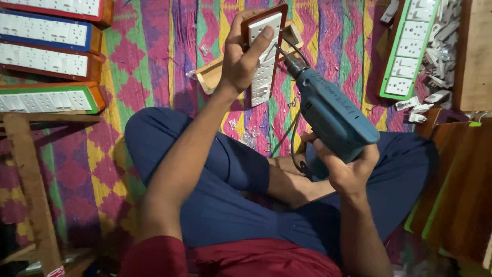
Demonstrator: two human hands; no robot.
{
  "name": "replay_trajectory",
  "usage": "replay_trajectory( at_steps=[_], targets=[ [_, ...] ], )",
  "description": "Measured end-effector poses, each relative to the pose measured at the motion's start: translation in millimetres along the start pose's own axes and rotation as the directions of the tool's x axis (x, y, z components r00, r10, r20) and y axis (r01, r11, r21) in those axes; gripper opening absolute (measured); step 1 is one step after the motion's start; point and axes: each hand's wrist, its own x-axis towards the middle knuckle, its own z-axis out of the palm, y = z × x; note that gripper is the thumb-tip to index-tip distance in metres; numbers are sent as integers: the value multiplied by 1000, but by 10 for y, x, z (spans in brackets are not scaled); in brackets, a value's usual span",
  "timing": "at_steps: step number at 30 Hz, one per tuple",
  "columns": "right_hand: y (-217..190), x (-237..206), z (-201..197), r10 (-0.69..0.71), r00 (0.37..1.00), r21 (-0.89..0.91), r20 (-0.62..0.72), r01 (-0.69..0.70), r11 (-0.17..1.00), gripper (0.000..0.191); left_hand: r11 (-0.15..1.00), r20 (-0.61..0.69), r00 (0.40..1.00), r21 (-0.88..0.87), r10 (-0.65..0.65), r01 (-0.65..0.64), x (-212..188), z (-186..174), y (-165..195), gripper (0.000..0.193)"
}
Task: The person sits cross-legged on the floor and uses an electric drill to drive screws, attaching white socket modules onto red strip housings to assemble power strips. They align each socket module by hand, drill it in place, and set finished strips aside among stacks of completed units.
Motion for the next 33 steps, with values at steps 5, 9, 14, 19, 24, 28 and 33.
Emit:
replay_trajectory(
  at_steps=[5, 9, 14, 19, 24, 28, 33],
  targets=[
    [-13, -1, 4, -7, 1000, 13, 10, 7, 1000, 37, 992, -5, 1000, 122, 31, -30, -15, 5, 20, 41],
    [9, 4, 8, -19, 1000, 17, -21, 19, 1000, 36, 982, -19, 998, 184, 58, -54, 4, -9, -53, 36],
    [20, 4, -32, 2, 1000, 3, -11, -2, 1000, 40, 980, 3, 1000, 199, 28, -28, 41, -39, -158, 36],
    [-19, 98, -37, -33, 999, 4, 33, 32, 999, 51, 962, -68, 996, 271, 60, -39, 50, 23, -26, 33],
    [-31, 139, -1, -27, 998, 23, 57, 26, 999, 52, 995, -82, 997, 99, -4, 12, 35, 96, 171, 27],
    [61, 105, -21, -43, 999, -20, 2, 43, 999, 55, 980, -140, 987, 173, -73, 97, 2, 93, 159, 29],
    [196, 63, -128, 30, 999, 132, -19, -27, 991, 40, 985, -88, 996, 170, 9, 6, 7, 83, 55, 30]
  ],
)
